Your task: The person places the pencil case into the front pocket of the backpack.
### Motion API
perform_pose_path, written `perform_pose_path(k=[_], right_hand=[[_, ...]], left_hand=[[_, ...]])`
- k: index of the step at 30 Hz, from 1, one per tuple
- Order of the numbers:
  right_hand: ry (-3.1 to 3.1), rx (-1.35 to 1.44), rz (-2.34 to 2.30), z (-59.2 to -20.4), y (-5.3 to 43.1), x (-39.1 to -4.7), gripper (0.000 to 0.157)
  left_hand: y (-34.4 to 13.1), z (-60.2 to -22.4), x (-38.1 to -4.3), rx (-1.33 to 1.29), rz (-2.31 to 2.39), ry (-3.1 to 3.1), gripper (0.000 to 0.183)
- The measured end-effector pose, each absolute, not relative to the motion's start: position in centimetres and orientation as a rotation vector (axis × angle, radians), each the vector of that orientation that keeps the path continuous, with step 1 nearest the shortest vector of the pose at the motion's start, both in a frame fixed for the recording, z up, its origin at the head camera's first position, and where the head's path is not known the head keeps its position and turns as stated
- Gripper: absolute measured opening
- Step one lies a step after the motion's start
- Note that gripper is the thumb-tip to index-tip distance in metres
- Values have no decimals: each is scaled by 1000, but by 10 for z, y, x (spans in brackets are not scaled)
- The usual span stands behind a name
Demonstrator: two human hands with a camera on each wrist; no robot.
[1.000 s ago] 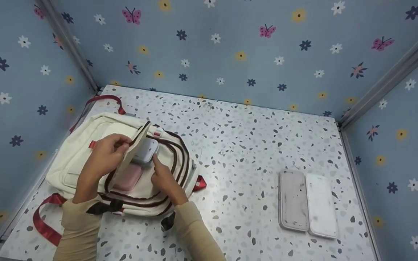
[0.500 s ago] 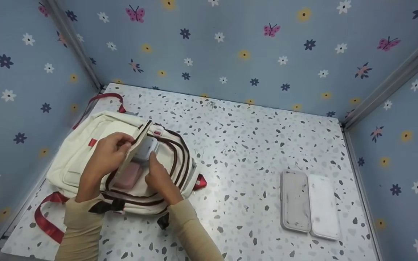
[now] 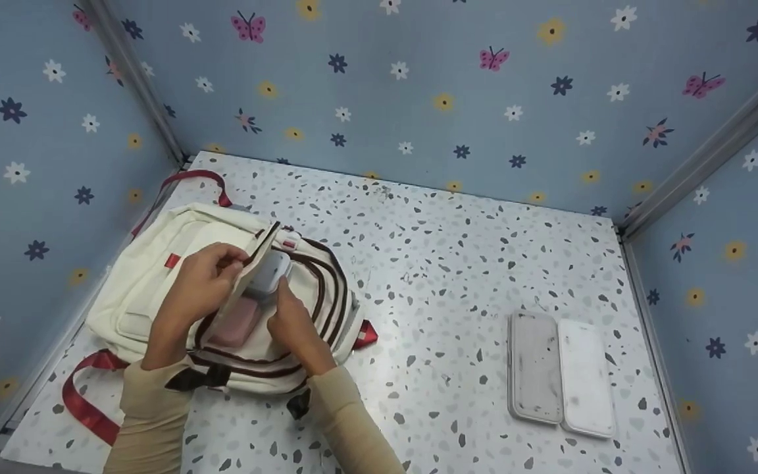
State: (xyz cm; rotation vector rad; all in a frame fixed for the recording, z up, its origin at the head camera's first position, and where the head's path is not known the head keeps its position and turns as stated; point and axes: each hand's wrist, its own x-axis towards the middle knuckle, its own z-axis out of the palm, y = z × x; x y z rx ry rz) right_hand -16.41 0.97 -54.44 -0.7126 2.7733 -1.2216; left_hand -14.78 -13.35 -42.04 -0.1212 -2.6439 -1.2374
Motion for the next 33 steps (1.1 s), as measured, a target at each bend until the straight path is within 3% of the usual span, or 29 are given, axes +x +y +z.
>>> perform_pose_path(k=[10,15,22,33], right_hand=[[2750,-644,-1243,-544,20,-162,70],[2708,-632,-1336,-543,27,-162,63],[2625,-604,-1523,-539,44,-161,51],[2583,-529,-1738,-532,77,-156,45]], left_hand=[[-125,-421,-147,-136,-1241,-2642,16],[-127,-422,-148,-124,-1250,-2630,16],[-141,-423,-148,-67,-1272,-2613,15],[-175,-430,-148,40,-1267,-2629,17]])
